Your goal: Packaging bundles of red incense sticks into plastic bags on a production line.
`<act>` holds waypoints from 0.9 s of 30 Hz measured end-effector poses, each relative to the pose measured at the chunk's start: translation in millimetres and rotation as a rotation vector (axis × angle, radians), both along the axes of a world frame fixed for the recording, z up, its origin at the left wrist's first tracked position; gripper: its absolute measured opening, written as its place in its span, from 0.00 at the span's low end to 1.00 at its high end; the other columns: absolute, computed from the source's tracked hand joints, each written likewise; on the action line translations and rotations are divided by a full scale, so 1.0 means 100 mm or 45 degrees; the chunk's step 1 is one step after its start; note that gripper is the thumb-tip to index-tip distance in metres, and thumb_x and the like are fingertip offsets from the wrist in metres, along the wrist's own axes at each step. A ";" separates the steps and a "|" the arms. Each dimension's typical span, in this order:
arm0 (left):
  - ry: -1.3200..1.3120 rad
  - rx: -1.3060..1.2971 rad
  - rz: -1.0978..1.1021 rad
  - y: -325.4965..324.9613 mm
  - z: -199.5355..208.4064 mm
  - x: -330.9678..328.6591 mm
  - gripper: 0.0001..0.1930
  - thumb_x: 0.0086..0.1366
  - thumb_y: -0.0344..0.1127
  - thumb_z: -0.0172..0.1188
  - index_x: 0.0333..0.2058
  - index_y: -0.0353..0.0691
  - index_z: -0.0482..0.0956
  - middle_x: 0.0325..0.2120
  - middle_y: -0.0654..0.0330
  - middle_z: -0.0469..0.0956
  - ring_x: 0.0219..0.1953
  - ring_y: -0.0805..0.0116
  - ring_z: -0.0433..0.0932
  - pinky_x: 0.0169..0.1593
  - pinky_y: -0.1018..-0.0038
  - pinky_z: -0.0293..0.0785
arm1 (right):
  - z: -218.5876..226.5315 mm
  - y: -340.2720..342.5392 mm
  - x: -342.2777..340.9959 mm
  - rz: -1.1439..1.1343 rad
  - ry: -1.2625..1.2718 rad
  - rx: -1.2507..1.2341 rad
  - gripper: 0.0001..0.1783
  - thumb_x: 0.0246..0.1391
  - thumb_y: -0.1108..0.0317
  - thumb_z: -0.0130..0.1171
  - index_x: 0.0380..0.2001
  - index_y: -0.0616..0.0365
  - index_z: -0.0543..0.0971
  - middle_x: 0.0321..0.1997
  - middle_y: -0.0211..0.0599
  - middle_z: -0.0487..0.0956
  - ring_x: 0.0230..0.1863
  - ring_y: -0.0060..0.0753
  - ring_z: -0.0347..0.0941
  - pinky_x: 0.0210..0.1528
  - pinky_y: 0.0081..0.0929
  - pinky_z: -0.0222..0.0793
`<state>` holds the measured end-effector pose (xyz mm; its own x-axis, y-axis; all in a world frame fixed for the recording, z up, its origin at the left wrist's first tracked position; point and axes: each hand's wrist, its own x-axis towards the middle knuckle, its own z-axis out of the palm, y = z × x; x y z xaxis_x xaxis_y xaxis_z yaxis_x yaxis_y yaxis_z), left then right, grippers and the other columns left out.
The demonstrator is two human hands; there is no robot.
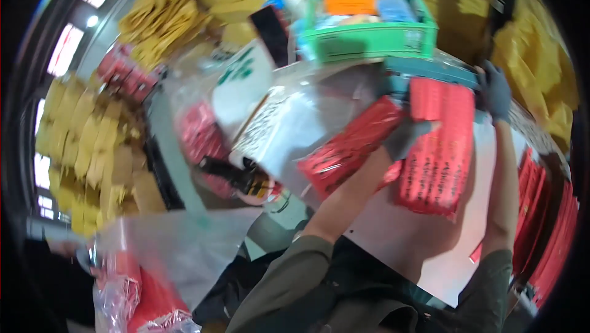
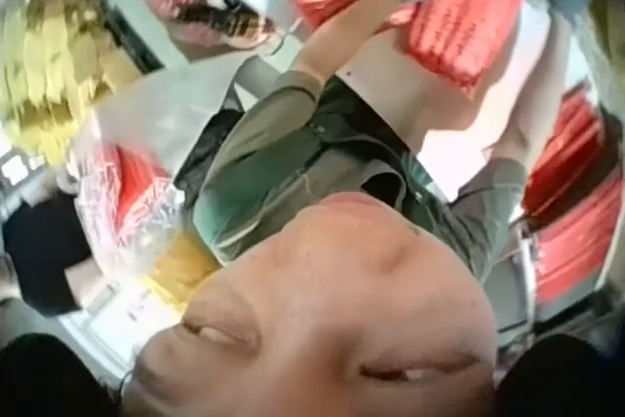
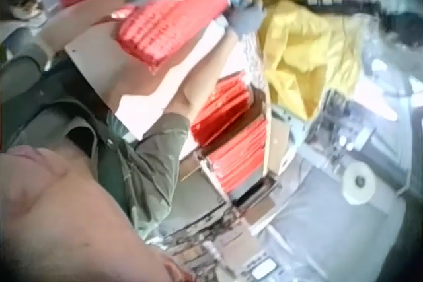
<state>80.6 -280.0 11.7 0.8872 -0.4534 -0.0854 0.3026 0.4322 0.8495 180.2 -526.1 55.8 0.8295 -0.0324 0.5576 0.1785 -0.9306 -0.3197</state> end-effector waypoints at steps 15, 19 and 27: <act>-1.047 1.896 0.357 1.30 0.00 -0.18 0.40 0.46 0.69 0.56 0.46 0.38 0.73 0.41 0.42 0.75 0.47 0.51 0.72 0.51 0.63 0.66 | -0.45 1.34 -2.39 0.629 1.030 1.857 0.39 0.58 0.68 0.49 0.67 0.45 0.41 0.45 0.41 0.70 0.31 0.29 0.74 0.26 0.22 0.73; -0.891 2.021 0.329 1.11 0.17 -0.32 0.44 0.46 0.71 0.55 0.49 0.36 0.70 0.41 0.41 0.75 0.45 0.49 0.74 0.51 0.63 0.67 | -0.55 1.60 -2.42 0.664 0.909 2.103 0.32 0.59 0.68 0.50 0.63 0.53 0.49 0.40 0.38 0.71 0.25 0.26 0.73 0.22 0.19 0.72; -0.370 1.942 -0.031 1.09 0.33 -0.69 0.56 0.38 0.79 0.53 0.51 0.28 0.69 0.47 0.37 0.71 0.51 0.48 0.72 0.54 0.62 0.67 | -0.70 1.36 -2.49 0.632 0.845 2.000 0.22 0.55 0.65 0.56 0.51 0.63 0.67 0.33 0.32 0.75 0.27 0.20 0.72 0.26 0.16 0.69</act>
